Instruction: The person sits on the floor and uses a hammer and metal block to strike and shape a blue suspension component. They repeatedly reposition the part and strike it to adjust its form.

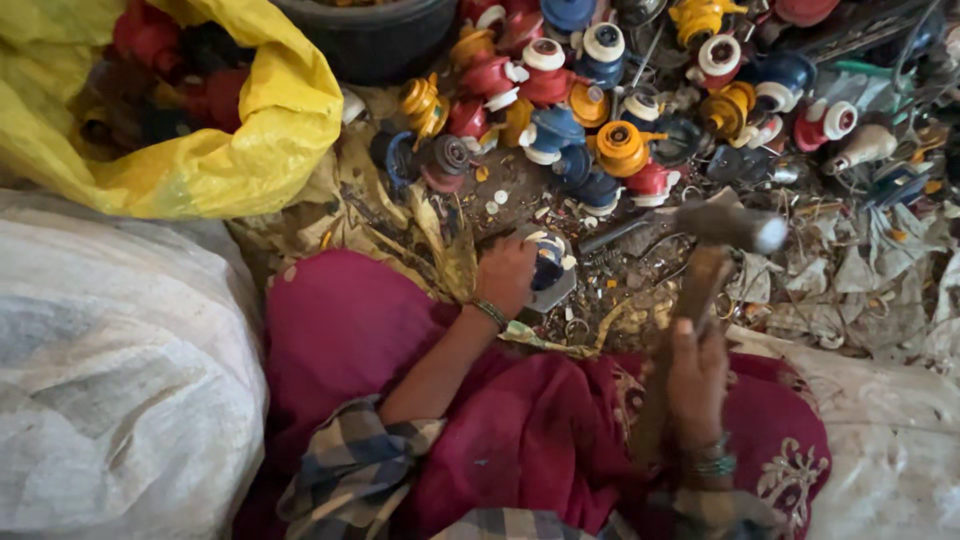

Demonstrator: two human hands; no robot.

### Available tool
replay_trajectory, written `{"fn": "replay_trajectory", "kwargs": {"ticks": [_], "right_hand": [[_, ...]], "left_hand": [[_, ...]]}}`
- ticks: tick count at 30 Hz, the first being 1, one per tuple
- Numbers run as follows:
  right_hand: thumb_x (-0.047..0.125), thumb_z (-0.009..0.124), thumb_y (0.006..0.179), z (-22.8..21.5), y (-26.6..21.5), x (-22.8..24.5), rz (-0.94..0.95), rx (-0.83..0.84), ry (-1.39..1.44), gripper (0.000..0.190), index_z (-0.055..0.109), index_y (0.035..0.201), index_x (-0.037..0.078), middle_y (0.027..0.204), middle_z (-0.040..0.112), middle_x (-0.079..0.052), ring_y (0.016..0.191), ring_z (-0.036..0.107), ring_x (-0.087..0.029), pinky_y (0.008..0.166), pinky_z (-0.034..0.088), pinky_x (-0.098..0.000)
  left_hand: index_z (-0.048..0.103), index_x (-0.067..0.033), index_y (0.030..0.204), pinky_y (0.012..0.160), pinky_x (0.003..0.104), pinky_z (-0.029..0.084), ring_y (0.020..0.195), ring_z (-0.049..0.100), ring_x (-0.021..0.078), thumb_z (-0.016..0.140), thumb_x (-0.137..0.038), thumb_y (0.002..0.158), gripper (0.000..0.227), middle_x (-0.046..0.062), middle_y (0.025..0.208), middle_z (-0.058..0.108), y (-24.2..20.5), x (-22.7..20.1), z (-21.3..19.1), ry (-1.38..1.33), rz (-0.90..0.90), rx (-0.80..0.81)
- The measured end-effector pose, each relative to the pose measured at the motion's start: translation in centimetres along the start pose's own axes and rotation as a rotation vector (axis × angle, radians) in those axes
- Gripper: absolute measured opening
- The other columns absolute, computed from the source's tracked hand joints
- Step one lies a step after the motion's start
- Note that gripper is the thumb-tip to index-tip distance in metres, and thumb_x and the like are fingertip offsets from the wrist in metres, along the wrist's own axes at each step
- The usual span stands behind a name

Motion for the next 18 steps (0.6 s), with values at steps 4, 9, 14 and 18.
{"fn": "replay_trajectory", "kwargs": {"ticks": [4,9,14,18], "right_hand": [[0.037,0.048,0.104,2.7,1.0,-6.3,0.224,0.063,-0.035,0.035,0.053,0.114,0.004,0.076,0.063,-0.011,0.054,0.061,-0.019,0.046,0.053,-0.0349],[0.044,0.05,0.105,3.7,4.0,-17.6,0.446,0.17,0.045,0.048,0.065,0.102,-0.001,0.075,0.066,-0.013,0.055,0.061,-0.024,0.052,0.052,-0.0374],[0.044,0.05,0.104,2.1,6.8,-23.1,0.599,0.155,0.31,0.042,0.063,0.105,0.004,0.079,0.065,-0.008,0.063,0.062,-0.022,0.056,0.054,-0.0369],[0.044,0.05,0.104,2.8,6.6,-22.4,0.572,0.224,0.392,0.041,0.064,0.104,0.005,0.078,0.065,-0.008,0.061,0.059,-0.02,0.054,0.052,-0.0355]], "left_hand": [[0.061,-0.0021,0.109,0.081,0.047,0.054,0.107,0.06,0.0386,0.081,-0.017,0.076,0.041,0.019,0.111,0.062,0.1,-0.6,-3.2,-0.073,0.057,0.01],[0.06,-0.0033,0.115,0.095,0.045,0.052,0.116,0.058,0.0382,0.073,-0.003,0.074,0.044,0.018,0.121,0.058,0.1,-1.4,-3.7,-0.093,0.073,0.04],[0.056,0.0008,0.129,0.106,0.043,0.047,0.124,0.054,0.04,0.064,0.01,0.074,0.056,0.02,0.135,0.052,1.0,-0.9,-2.7,-0.089,0.202,0.053],[0.055,-0.002,0.134,0.108,0.041,0.046,0.127,0.053,0.0385,0.058,0.012,0.075,0.061,0.019,0.137,0.051,1.8,0.0,-3.1,-0.145,0.17,0.161]]}}
Point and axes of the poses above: each hand's wrist, its own y-axis towards the middle knuckle, its own z-axis out of the palm, x = y × z, the point moved 2 cm from there along y, towards the middle knuckle
